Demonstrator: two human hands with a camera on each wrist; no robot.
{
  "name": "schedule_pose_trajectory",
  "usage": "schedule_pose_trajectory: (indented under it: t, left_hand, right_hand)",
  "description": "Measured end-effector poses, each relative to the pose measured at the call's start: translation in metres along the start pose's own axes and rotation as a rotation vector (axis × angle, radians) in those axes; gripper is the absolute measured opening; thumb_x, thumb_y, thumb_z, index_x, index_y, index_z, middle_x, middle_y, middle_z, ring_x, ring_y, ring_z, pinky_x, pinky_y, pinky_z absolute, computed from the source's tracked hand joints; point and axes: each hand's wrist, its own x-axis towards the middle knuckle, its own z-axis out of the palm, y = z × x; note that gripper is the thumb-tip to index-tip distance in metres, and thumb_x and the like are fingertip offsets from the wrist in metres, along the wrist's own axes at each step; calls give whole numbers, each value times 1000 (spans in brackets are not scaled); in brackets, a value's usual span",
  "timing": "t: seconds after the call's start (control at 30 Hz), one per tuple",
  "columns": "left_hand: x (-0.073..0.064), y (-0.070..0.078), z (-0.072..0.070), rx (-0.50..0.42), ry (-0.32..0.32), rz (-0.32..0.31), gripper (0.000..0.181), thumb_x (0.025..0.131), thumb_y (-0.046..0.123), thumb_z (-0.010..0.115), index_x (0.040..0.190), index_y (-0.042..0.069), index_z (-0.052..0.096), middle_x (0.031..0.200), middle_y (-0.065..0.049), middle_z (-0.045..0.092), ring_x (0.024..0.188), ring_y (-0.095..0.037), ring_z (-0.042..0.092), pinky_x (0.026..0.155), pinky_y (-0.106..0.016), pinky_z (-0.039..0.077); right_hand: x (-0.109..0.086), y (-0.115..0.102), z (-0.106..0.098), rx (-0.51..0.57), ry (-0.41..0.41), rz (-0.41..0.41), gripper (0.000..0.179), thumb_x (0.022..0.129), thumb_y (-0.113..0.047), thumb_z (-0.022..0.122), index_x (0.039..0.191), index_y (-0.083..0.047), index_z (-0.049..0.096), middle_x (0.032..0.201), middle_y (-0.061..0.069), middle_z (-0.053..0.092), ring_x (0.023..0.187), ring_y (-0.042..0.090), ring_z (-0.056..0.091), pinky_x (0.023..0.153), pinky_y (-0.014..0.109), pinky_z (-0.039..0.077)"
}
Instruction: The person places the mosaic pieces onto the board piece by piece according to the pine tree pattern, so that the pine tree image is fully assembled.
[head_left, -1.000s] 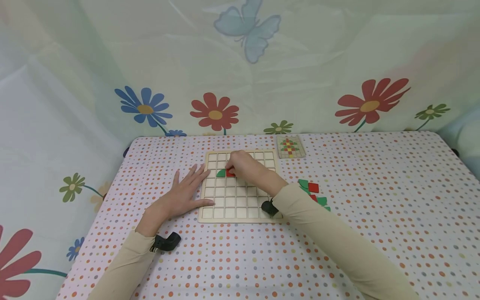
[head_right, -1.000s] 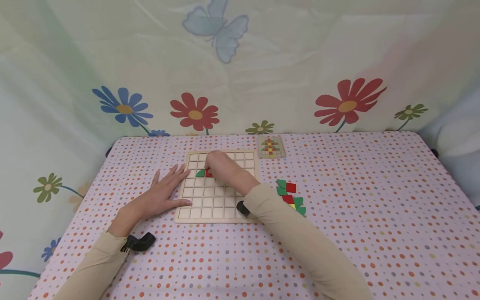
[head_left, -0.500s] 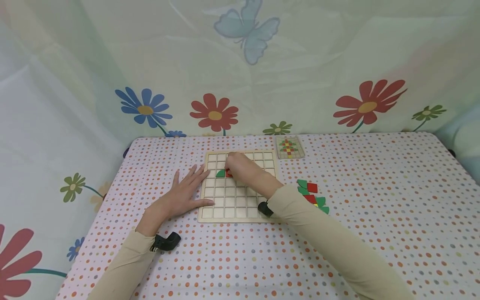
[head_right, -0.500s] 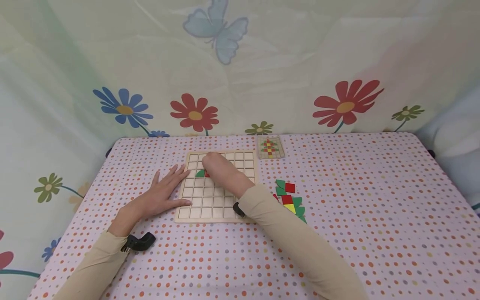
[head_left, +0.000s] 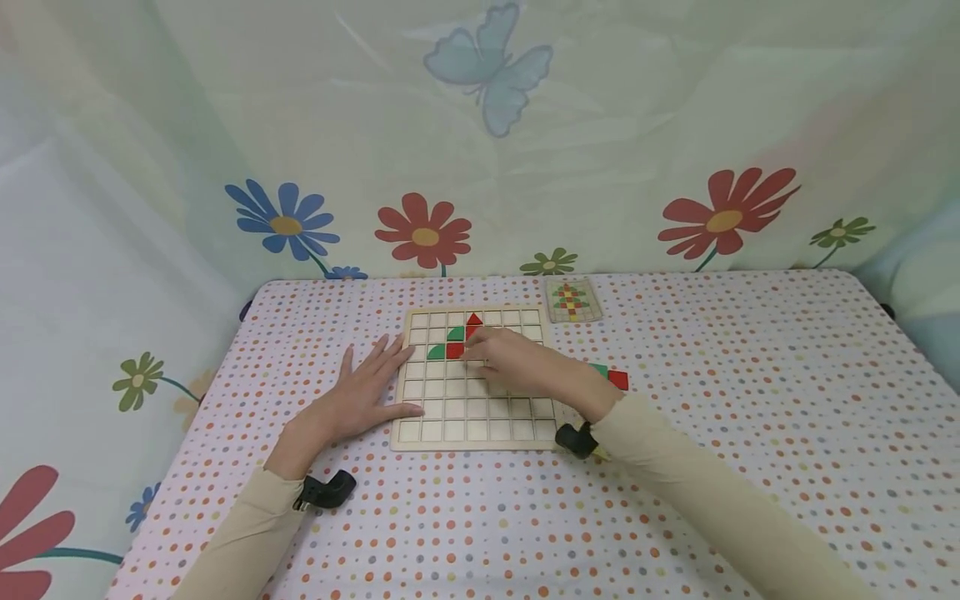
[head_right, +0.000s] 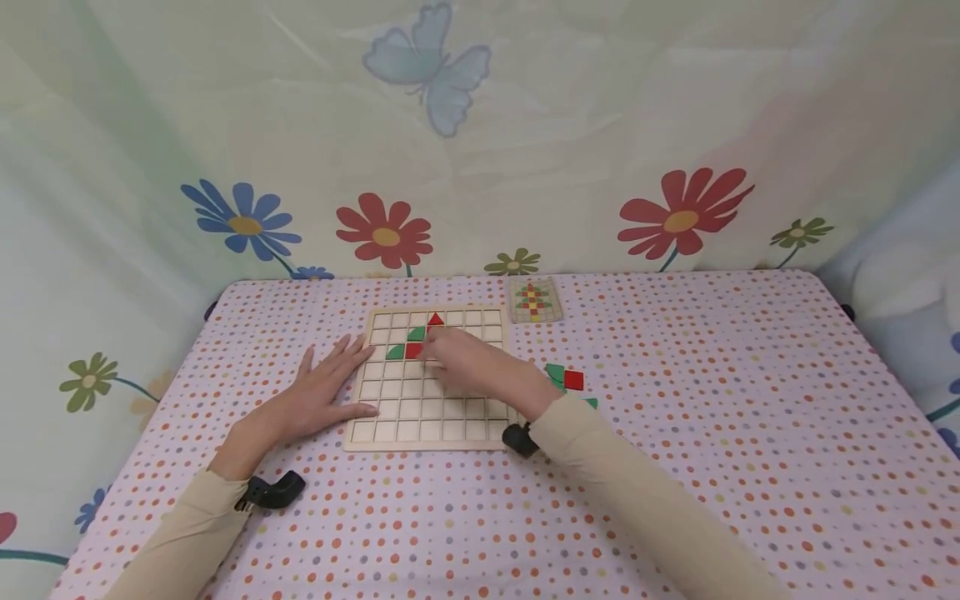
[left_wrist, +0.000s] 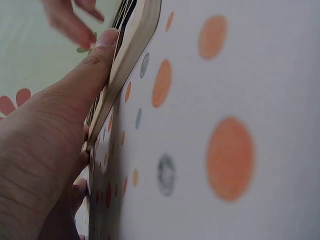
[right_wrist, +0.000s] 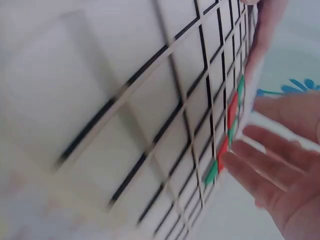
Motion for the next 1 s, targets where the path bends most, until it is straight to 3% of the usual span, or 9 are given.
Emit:
schedule_pose_trajectory:
  t: [0.13,0.33,0.47,0.67,0.83,1.0]
  left_hand:
    - [0,1,-1,-1,-5,1,102,93,66,68,169,15,22,176,-7,10,162,-31,1,123,-67,-10]
    - [-2,1,-2,2,-1,2,103,92,67,68,169,15,22,176,-8,10,162,-32,1,123,-68,-10]
    - [-1,1,-1,-9,2,-1,103,92,65,70,168,14,23,176,-8,11,162,-33,1,122,-69,-10]
    - [-3,0,1,-10,-2,-9,103,92,66,69,168,15,23,176,-8,10,162,-32,1,122,-68,-11]
    - [-3,0,1,-10,2,0,102,93,65,69,169,15,22,176,-8,11,162,-32,1,123,-67,-11]
    - [-2,0,0,-11,-2,-3,102,93,65,68,169,15,22,176,-8,11,162,-32,1,123,-67,-10]
  right_hand:
    - [-42,3,-10,-6,-36,40,23,99,-7,72,122,-2,77,138,16,63,127,32,61,103,42,55]
    - [-97,8,-17,26,-7,26,19,92,-3,79,111,-6,80,113,2,68,105,20,65,89,36,58]
    - [-121,11,-13,45,-6,40,20,91,-3,80,110,-8,79,113,-1,67,102,18,64,86,34,59]
    - [-139,16,3,67,-27,61,25,89,-4,83,113,-10,79,119,0,66,109,20,66,90,37,60]
    - [-147,20,12,49,25,55,27,88,-6,84,115,-8,77,121,2,66,112,23,65,92,41,59]
    - [-145,19,15,41,70,51,30,84,1,86,110,-10,77,116,1,66,106,21,65,87,37,60]
